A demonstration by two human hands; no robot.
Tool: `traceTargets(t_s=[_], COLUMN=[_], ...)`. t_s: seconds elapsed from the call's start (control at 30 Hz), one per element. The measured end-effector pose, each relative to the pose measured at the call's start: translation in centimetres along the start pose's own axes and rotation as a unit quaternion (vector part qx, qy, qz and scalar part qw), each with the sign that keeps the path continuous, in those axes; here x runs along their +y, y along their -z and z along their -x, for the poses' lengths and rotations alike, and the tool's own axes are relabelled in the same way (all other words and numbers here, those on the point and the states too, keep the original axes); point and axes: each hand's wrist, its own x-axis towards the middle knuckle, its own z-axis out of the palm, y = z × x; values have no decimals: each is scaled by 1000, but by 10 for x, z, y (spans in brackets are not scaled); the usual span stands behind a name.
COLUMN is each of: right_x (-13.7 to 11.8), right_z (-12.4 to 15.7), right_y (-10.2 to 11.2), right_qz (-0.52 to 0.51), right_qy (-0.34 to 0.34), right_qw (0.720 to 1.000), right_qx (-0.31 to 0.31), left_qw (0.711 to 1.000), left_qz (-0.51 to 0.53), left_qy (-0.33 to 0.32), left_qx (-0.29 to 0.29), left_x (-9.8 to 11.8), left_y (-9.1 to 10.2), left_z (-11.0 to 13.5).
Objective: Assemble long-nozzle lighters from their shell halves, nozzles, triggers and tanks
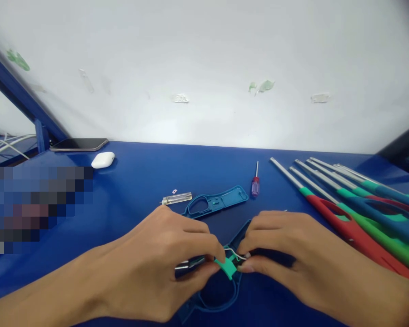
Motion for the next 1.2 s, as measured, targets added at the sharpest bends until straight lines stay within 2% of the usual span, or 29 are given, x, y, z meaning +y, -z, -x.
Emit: traceTargets(t_s=[0.13,0.37,0.53,0.83,0.93,1.03,1.2], right_x=[0,-1,0,3,3,1,-5], right_z=[1,0,0,5,7,9,14], right_y=[0,3,3,-3,-5,-8,-14], right_qz=[-2,-9,-9,-12,-8,-8,-26], right_qy=[-9,-20,-16,7,9,13,13], right_qw=[1000,999,999,1000,1000,1000,999], right_qx=[3,-31,-46,-5,1,14,28], left_qw=[1000,1000,1000,999,996,989,973], left_qz=[21,15,22,-43,-81,-123,-148], left_qy=[-4,10,-12,18,26,52,76], left_qx=[-8,13,-5,9,24,58,160], left_x=[0,4,1,7,12,16,16], left_y=[2,0,-2,2,-6,-22,-47], left_z=[-2,1,2,4,9,17,25])
